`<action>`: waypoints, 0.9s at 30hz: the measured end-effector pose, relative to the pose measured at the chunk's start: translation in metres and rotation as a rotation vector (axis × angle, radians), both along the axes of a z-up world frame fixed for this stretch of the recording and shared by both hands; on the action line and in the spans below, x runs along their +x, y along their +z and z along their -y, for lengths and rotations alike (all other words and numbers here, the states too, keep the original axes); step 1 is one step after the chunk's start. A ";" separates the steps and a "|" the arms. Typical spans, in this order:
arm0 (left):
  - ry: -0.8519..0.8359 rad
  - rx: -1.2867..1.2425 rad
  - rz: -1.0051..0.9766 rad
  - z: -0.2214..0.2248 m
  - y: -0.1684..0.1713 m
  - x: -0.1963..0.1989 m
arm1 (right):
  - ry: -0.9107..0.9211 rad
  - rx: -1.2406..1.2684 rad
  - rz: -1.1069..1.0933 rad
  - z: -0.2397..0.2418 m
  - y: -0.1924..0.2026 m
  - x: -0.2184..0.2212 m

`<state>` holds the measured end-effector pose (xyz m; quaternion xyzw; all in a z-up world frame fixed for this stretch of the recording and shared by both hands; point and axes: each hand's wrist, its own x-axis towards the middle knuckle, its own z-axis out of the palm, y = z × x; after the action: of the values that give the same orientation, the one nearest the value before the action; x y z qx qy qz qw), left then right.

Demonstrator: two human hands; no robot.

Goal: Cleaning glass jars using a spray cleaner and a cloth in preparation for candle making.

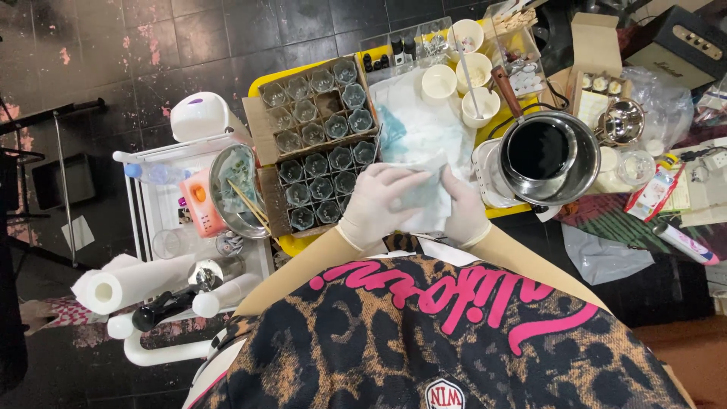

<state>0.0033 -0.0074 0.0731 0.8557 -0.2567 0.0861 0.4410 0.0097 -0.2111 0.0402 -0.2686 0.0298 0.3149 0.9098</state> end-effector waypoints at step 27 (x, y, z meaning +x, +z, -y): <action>0.800 0.481 -0.289 -0.104 -0.121 0.143 | -0.014 -1.328 0.787 0.064 -0.053 -0.030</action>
<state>0.1468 0.0969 -0.0474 0.9681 0.1434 0.0673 0.1942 -0.0207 -0.2746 -0.0129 -0.8502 -0.1117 0.1064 0.5034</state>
